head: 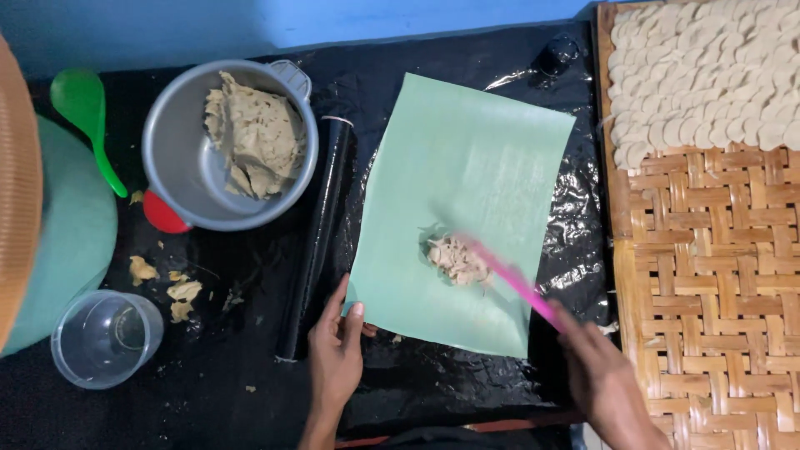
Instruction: Transferring small round dough discs from a template sheet to a drying tray using a spatula.
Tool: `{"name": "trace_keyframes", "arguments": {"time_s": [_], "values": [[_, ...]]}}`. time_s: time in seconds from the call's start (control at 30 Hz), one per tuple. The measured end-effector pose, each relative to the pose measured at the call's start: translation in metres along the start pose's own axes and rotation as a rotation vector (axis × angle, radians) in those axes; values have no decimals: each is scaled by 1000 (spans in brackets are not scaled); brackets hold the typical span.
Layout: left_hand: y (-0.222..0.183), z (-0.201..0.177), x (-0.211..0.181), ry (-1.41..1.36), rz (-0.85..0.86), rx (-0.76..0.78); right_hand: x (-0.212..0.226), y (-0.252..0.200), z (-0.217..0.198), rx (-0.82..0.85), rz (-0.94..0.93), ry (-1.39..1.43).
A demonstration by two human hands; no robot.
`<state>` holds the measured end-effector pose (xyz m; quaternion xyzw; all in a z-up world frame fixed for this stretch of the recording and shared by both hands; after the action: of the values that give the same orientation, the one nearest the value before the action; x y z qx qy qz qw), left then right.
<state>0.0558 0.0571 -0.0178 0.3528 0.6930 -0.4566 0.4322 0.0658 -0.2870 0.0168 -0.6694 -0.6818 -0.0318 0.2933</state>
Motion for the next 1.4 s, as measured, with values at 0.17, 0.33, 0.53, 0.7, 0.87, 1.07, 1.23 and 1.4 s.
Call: {"name": "trace_keyframes", "arguments": {"time_s": [0.17,0.33,0.53,0.7,0.87,1.07,1.23,1.4], "values": [[-2,1,1,-21,51,5,-14,-19,-2,-263,181,209],[-1,4,3,-20,17,14,-26,-44,33,-415,109,185],[-2,5,4,-21,50,6,-18,-47,69,-297,98,293],[-6,13,3,-33,93,11,27,-36,61,-303,36,292],[-7,14,-1,25,42,16,22,-33,65,-110,145,91],[-9,17,0,49,32,32,-16,-47,55,-305,313,305],[-11,22,1,48,72,32,-24,-60,76,-329,194,345],[-10,24,-2,32,48,42,8,-51,74,-188,414,498]]}}
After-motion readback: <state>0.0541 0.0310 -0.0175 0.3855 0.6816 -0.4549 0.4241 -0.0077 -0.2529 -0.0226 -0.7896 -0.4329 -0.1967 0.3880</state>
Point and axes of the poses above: each hand's wrist, its own y-axis towards the middle knuckle, its own z-axis out of the palm, x = y × z, the point moved 4 cm from there along y, towards the middle knuckle, and after that the axes turned 9 degrees about z, right-handed, at the moved point
